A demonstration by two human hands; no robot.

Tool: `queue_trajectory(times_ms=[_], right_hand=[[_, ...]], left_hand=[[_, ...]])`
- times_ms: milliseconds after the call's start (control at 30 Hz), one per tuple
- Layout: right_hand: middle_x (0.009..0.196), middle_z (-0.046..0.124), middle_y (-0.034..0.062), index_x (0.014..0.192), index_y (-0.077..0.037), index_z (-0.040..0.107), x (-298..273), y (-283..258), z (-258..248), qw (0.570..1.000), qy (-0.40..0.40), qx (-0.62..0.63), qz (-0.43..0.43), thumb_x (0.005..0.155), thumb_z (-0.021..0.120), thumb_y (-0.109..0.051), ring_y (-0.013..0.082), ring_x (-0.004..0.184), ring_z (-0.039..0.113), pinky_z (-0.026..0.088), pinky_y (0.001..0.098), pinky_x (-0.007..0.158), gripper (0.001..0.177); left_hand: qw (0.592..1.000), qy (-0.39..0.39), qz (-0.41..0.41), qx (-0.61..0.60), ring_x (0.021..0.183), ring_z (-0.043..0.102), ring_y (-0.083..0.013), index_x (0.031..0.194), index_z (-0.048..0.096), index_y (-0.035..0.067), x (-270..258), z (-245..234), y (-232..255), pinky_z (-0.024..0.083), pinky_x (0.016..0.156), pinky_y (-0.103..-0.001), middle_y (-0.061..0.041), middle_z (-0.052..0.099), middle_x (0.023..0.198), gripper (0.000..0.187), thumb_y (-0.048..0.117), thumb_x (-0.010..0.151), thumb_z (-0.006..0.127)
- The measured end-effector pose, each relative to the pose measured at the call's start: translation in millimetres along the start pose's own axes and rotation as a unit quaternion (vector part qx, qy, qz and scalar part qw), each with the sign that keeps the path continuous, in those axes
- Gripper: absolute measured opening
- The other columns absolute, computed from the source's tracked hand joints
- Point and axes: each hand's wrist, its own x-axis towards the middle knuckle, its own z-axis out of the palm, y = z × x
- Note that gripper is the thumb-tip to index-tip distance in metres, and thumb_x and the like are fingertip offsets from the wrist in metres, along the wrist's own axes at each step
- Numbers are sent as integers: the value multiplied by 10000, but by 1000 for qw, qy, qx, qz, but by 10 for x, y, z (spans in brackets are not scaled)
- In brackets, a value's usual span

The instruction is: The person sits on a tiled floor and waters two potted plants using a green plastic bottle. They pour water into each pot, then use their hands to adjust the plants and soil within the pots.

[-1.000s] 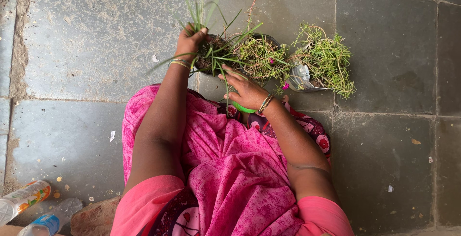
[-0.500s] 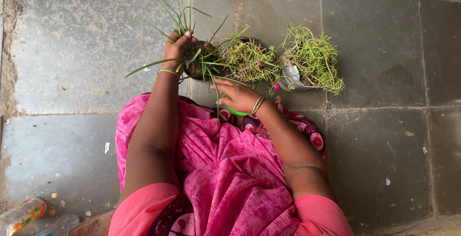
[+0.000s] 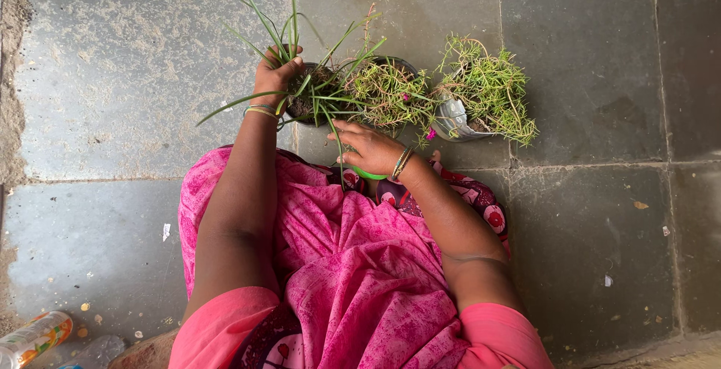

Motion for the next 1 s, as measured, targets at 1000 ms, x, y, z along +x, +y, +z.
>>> queue_trajectory(times_ms=[1000], right_hand=[[1379,617,152,1346,-66,604,-3,24,40,999,-31,-21,9,917,696,-289,346,1285,569,426,447,1094,493]], left_hand=[[997,-6,10,-78,883,689,-197,1133,649,40,-92,57,212,570,825,-343,-86,704,941,194,57,953,720]])
